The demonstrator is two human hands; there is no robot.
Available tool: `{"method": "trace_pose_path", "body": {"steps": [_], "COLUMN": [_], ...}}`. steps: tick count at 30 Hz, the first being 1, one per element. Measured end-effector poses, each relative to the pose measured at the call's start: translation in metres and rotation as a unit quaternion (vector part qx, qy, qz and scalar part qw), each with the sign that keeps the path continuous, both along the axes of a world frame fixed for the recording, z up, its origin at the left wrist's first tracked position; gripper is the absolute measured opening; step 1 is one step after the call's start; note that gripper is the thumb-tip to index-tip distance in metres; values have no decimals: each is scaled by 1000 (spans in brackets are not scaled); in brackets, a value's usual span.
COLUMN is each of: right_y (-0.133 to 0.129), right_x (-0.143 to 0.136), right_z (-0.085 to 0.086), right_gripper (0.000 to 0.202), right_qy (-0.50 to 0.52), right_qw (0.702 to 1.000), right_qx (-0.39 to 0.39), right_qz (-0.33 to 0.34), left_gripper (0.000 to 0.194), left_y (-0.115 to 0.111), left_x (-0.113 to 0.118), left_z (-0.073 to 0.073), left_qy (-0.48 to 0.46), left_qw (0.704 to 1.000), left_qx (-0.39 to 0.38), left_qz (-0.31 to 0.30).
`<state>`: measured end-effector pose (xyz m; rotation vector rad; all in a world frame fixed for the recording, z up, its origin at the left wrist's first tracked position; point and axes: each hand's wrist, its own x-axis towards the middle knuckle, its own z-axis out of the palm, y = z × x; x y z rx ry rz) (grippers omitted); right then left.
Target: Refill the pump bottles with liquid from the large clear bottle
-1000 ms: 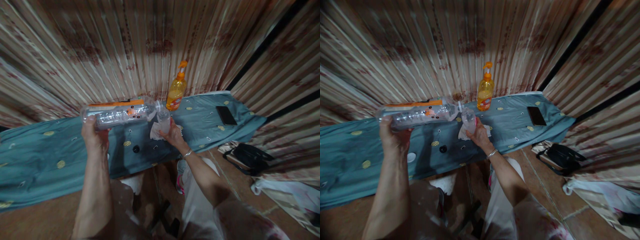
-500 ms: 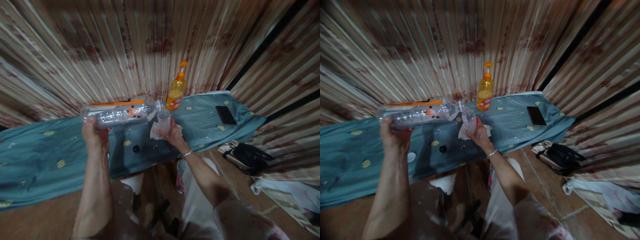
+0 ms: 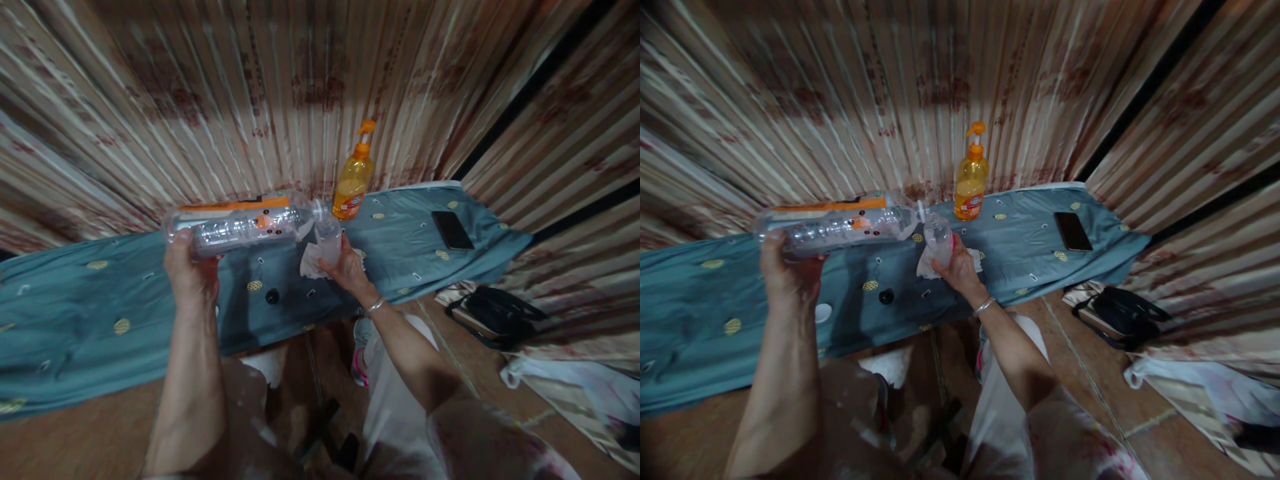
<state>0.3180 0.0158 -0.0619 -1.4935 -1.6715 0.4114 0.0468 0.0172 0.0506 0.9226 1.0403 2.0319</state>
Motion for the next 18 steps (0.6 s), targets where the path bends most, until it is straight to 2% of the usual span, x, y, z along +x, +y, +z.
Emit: {"method": "trace_pose_path", "body": {"steps": [8,18], "right_y": [1,1], "right_x": [-1,1], "right_z": [-2,-4], "right_gripper": [74,74], "right_qy": [-10,-14], "right_qw": [1000,1000], "right_qx": [-7,6], "right_qz": [-12,-5], "left_gripper": [44,40], "left_y": [-1,-1], "left_x": [0,0], "left_z": [0,-1], "left_qy": [-36,-23], "left_qw": [999,1000], "left_qx": [9,15], "left_qz": [2,-6]}}
